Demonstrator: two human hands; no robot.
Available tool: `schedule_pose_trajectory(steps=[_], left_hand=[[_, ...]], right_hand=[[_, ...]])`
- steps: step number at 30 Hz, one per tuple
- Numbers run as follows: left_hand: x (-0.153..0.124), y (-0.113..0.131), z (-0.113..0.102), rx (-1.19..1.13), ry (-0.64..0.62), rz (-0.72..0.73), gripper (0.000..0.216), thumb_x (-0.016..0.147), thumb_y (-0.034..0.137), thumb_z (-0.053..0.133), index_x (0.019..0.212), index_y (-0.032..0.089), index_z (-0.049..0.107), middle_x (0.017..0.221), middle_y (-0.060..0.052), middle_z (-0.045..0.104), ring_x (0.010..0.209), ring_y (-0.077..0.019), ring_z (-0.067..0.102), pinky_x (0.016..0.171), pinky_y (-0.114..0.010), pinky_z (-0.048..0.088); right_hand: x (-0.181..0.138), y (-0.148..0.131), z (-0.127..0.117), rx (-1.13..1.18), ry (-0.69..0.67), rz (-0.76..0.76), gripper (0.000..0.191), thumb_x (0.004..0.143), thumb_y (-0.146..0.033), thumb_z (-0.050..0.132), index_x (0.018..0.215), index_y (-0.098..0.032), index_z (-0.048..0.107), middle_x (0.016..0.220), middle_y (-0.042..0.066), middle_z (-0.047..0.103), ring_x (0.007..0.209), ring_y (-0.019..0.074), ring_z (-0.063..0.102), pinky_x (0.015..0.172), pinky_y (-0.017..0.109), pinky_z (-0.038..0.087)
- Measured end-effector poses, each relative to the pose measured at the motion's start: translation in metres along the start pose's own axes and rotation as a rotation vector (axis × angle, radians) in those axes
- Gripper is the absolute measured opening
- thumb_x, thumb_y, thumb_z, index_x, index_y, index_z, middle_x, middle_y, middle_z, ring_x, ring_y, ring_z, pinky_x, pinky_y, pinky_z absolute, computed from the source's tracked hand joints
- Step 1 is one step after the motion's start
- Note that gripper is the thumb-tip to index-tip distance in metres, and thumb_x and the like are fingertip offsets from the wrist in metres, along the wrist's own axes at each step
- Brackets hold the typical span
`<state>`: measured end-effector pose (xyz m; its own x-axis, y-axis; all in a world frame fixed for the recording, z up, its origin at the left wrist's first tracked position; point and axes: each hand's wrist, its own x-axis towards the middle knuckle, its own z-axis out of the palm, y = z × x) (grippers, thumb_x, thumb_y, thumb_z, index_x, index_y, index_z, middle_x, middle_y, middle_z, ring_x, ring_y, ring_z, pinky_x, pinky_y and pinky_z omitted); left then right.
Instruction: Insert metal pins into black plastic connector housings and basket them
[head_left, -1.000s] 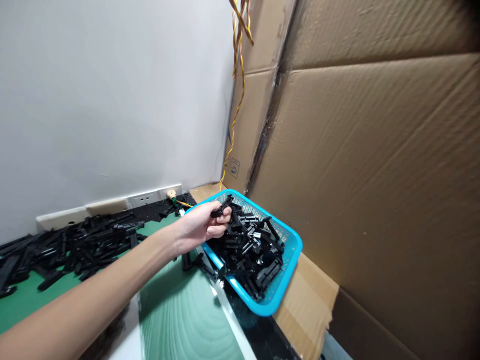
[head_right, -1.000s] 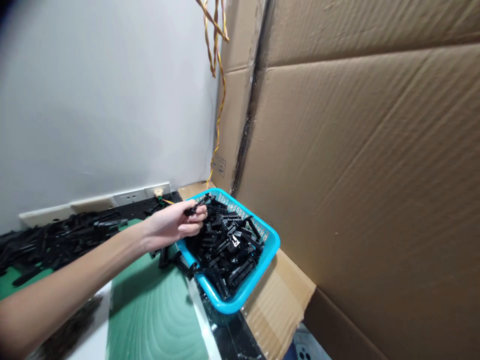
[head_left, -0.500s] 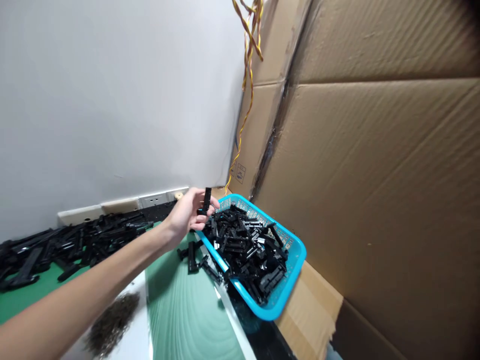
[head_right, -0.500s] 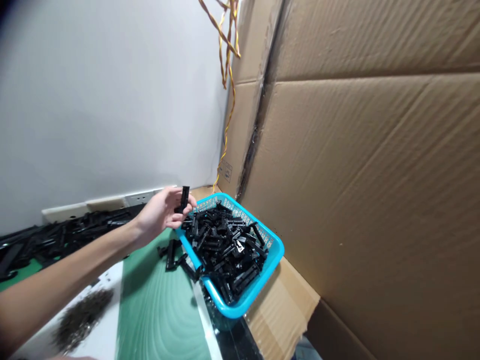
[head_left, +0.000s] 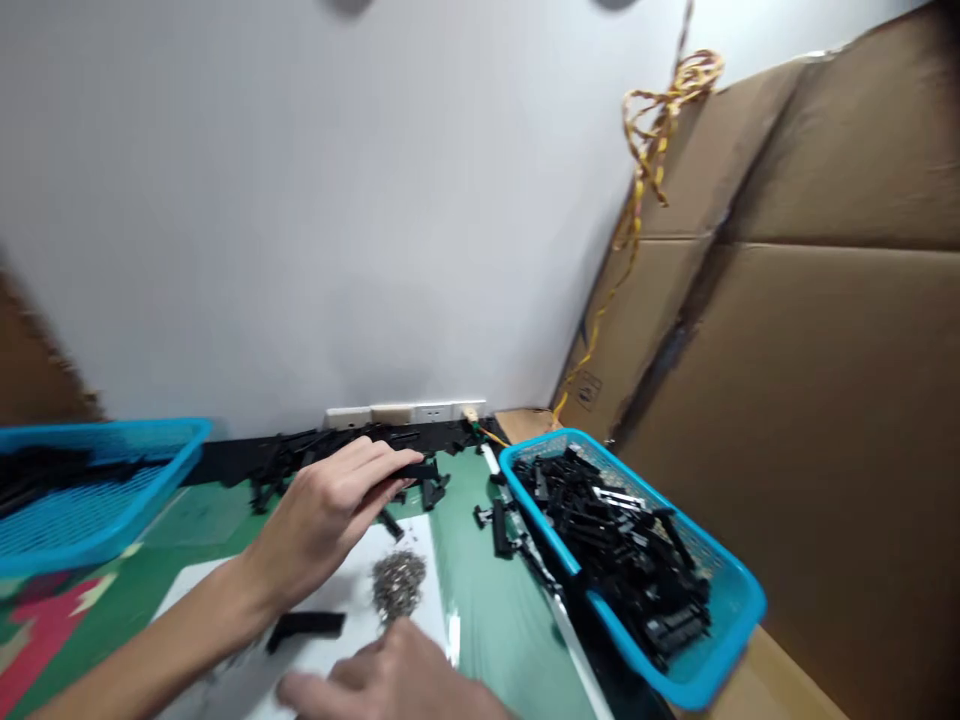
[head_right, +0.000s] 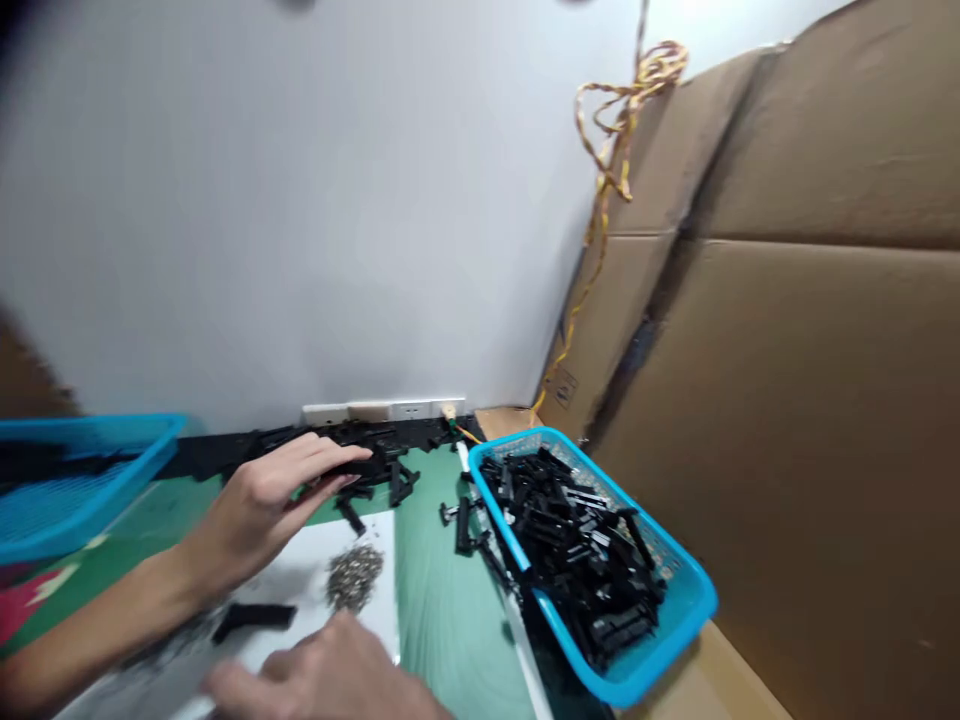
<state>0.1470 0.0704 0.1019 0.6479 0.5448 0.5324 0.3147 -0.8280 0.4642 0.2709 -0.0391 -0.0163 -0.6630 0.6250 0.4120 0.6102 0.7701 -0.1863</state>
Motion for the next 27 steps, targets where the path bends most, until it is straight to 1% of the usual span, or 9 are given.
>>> schedule_pose_trajectory(steps=[3,5,9,11,13,15,19,22,27], left_hand=[[-0.046,-0.018,-0.023,-0.101,0.034,-0.272,0.027,0.101,0.041,0.065,0.124,0.03,0.072,0.104,-0.006,0.074,0.095,-0.0258,0.067,0.084,-0.036,0.051],[-0.076,-0.028,-0.031,-0.256,0.056,-0.448,0.027,0.099,0.045,0.068,0.119,0.026,0.068,0.089,-0.003,0.071,0.08,-0.0217,0.064,0.07,-0.031,0.049],[-0.121,-0.042,-0.03,-0.641,0.052,-0.655,0.03,0.099,0.051,0.066,0.107,0.021,0.066,0.085,-0.005,0.069,0.06,-0.0142,0.055,0.049,-0.024,0.038],[-0.133,-0.045,-0.027,-0.749,0.007,-0.69,0.035,0.099,0.052,0.065,0.107,0.018,0.069,0.081,-0.006,0.068,0.055,-0.013,0.053,0.047,-0.024,0.037],[-0.139,-0.043,-0.024,-0.83,-0.016,-0.693,0.04,0.1,0.053,0.064,0.107,0.015,0.071,0.079,-0.007,0.066,0.058,-0.0144,0.056,0.05,-0.025,0.041],[-0.142,-0.037,-0.022,-0.951,-0.022,-0.707,0.041,0.103,0.053,0.06,0.108,0.014,0.071,0.086,-0.009,0.067,0.066,-0.0163,0.061,0.056,-0.026,0.044],[-0.151,-0.023,-0.015,-1.403,-0.05,-0.829,0.038,0.107,0.047,0.055,0.133,0.02,0.061,0.087,-0.005,0.061,0.066,-0.0137,0.055,0.06,-0.025,0.041],[-0.157,-0.017,-0.008,-1.655,-0.084,-0.898,0.033,0.109,0.04,0.053,0.133,0.019,0.06,0.08,-0.001,0.05,0.063,-0.0107,0.044,0.059,-0.023,0.033],[-0.158,-0.016,-0.007,-1.712,-0.11,-0.903,0.027,0.11,0.033,0.051,0.127,0.015,0.061,0.074,0.001,0.042,0.063,-0.0112,0.033,0.06,-0.023,0.028]], right_hand=[[-0.008,0.012,-0.006,0.023,0.218,0.029,0.044,0.095,-0.022,0.052,0.138,-0.015,0.058,0.072,0.004,0.07,0.055,0.0185,0.061,0.046,0.027,0.043],[-0.011,0.023,-0.018,0.039,0.335,0.101,0.044,0.098,-0.014,0.042,0.139,-0.015,0.058,0.086,0.009,0.074,0.065,0.0193,0.066,0.055,0.028,0.049],[-0.001,0.045,-0.051,0.067,0.371,0.585,0.031,0.11,-0.027,0.039,0.121,-0.018,0.067,0.08,0.006,0.068,0.067,0.0187,0.063,0.063,0.028,0.045],[0.009,0.051,-0.066,0.032,0.292,0.71,0.029,0.11,-0.037,0.046,0.108,-0.02,0.07,0.071,0.002,0.061,0.062,0.0179,0.056,0.06,0.028,0.039],[0.017,0.054,-0.076,0.054,0.157,0.735,0.029,0.107,-0.042,0.053,0.101,-0.02,0.071,0.063,-0.001,0.052,0.055,0.0156,0.047,0.055,0.028,0.032],[0.022,0.054,-0.081,0.123,0.079,0.71,0.029,0.106,-0.043,0.057,0.096,-0.02,0.072,0.06,-0.003,0.046,0.054,0.0139,0.041,0.054,0.028,0.028],[0.014,0.042,-0.079,0.212,0.077,0.59,0.027,0.104,-0.042,0.062,0.094,-0.02,0.075,0.057,-0.005,0.037,0.053,0.0118,0.031,0.055,0.029,0.026],[0.001,0.029,-0.071,0.279,-0.073,0.546,0.021,0.102,-0.037,0.065,0.098,-0.021,0.078,0.057,-0.004,0.048,0.049,0.0101,0.036,0.053,0.028,0.028],[-0.005,0.022,-0.06,0.328,-0.278,0.575,0.021,0.1,-0.021,0.062,0.107,-0.026,0.081,0.083,-0.001,0.076,0.059,0.0108,0.06,0.06,0.026,0.04]])
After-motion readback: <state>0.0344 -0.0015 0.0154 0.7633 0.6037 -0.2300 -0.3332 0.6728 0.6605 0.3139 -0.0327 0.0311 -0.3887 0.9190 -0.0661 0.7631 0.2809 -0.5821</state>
